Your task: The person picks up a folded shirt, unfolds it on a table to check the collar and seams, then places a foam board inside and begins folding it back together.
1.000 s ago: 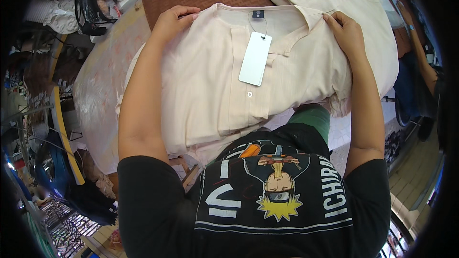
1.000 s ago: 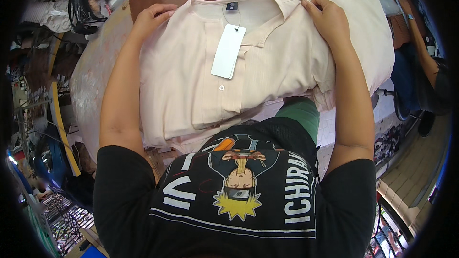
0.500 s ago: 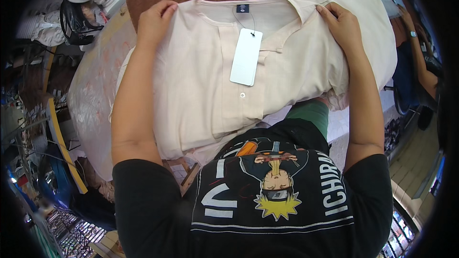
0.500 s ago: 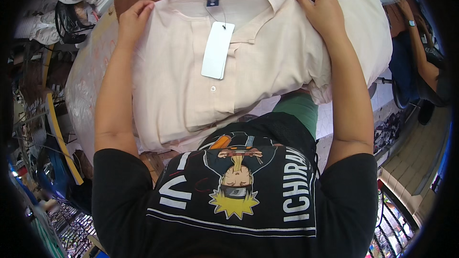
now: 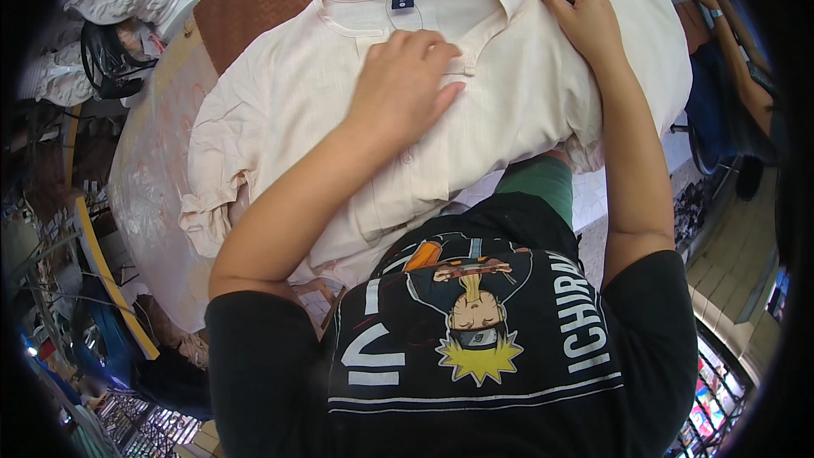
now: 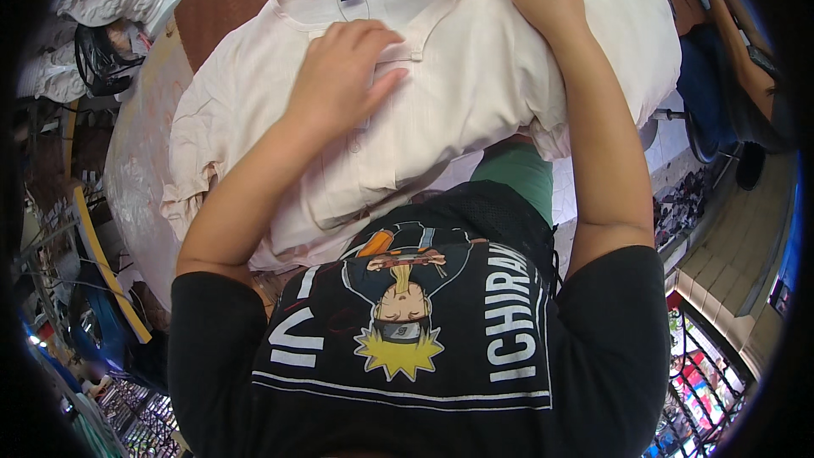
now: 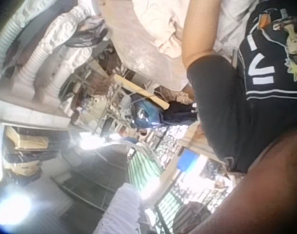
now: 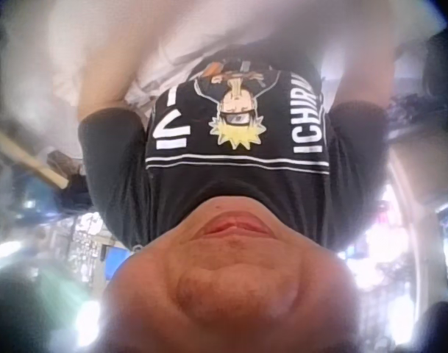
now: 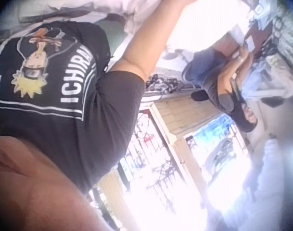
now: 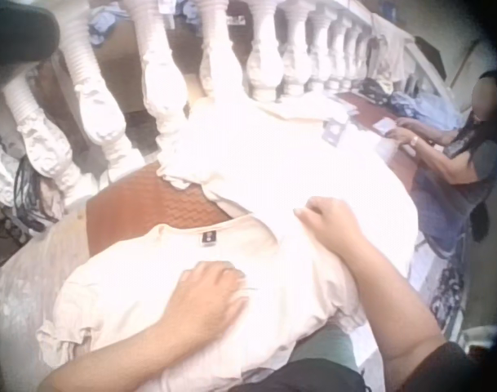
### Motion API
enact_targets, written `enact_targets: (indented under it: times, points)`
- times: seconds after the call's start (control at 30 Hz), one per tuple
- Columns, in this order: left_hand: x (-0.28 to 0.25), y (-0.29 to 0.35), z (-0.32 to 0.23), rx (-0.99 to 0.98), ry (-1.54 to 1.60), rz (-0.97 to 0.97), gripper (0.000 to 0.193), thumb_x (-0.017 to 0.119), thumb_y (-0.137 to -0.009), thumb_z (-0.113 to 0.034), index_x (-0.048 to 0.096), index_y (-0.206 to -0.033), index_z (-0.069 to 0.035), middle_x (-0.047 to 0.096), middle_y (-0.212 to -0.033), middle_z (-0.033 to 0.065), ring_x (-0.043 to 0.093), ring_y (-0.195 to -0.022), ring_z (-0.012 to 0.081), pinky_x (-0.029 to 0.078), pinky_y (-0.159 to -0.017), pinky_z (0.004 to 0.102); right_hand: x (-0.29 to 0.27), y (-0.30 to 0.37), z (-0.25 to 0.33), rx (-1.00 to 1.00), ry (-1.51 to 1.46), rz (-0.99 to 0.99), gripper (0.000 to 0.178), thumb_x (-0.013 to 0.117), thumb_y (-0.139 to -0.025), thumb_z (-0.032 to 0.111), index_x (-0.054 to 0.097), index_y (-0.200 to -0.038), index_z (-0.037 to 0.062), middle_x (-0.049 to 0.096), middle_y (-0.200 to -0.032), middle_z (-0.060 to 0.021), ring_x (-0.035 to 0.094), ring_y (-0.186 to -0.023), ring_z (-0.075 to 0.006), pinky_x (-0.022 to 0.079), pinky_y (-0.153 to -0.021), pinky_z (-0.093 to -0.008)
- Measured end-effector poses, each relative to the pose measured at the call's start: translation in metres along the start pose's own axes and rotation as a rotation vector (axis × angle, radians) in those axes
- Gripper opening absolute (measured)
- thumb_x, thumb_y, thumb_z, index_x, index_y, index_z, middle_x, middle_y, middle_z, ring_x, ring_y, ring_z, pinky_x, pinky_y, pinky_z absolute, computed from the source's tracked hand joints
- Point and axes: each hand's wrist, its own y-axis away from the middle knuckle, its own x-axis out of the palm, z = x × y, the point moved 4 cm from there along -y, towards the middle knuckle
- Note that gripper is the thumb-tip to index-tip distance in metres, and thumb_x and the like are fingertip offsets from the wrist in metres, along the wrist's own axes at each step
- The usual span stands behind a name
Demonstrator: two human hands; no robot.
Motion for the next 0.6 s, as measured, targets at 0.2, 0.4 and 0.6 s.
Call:
enact_targets:
  times: [0.2, 0.4, 0.6]
  points:
    - [0.02, -0.028, 0.01, -0.065, -0.148, -0.04, 0.027, 0.063, -0.078, -0.023, 0.064, -0.1, -0.007, 0.065, -0.092, 0.0116, 0.062, -0.084, 0.0271, 0.048, -0.074, 0.0366, 0.001, -0.001, -0.001, -0.004, 0.033, -0.026, 0.036, 0.061, -0.085, 0.04, 0.066, -0.084, 0.0038, 0.063, -0.067, -0.0082, 0.056, -0.059, -0.0173, 0.044, -0.06, -0.0288]
    - [-0.013, -0.042, 0.068, -0.405, 0.13, -0.071, 0.024, 0.06, -0.084, -0.02, 0.066, -0.106, -0.012, 0.068, -0.091, 0.0127, 0.066, -0.081, 0.0232, 0.051, -0.076, 0.0316, -0.001, 0.001, 0.001, 0.004, 0.02, -0.028, 0.036, 0.061, -0.085, 0.04, 0.067, -0.084, 0.0041, 0.064, -0.069, -0.0083, 0.057, -0.061, -0.0176, 0.044, -0.06, -0.0288]
    - [-0.049, -0.012, 0.146, -0.475, 0.179, -0.164, 0.025, 0.061, -0.085, -0.021, 0.067, -0.107, -0.012, 0.067, -0.101, 0.0086, 0.064, -0.093, 0.0194, 0.048, -0.083, 0.0289, -0.001, -0.001, 0.004, 0.027, 0.024, -0.011, 0.037, 0.06, -0.084, 0.041, 0.067, -0.084, 0.0048, 0.065, -0.07, -0.009, 0.059, -0.063, -0.0207, 0.045, -0.061, -0.031]
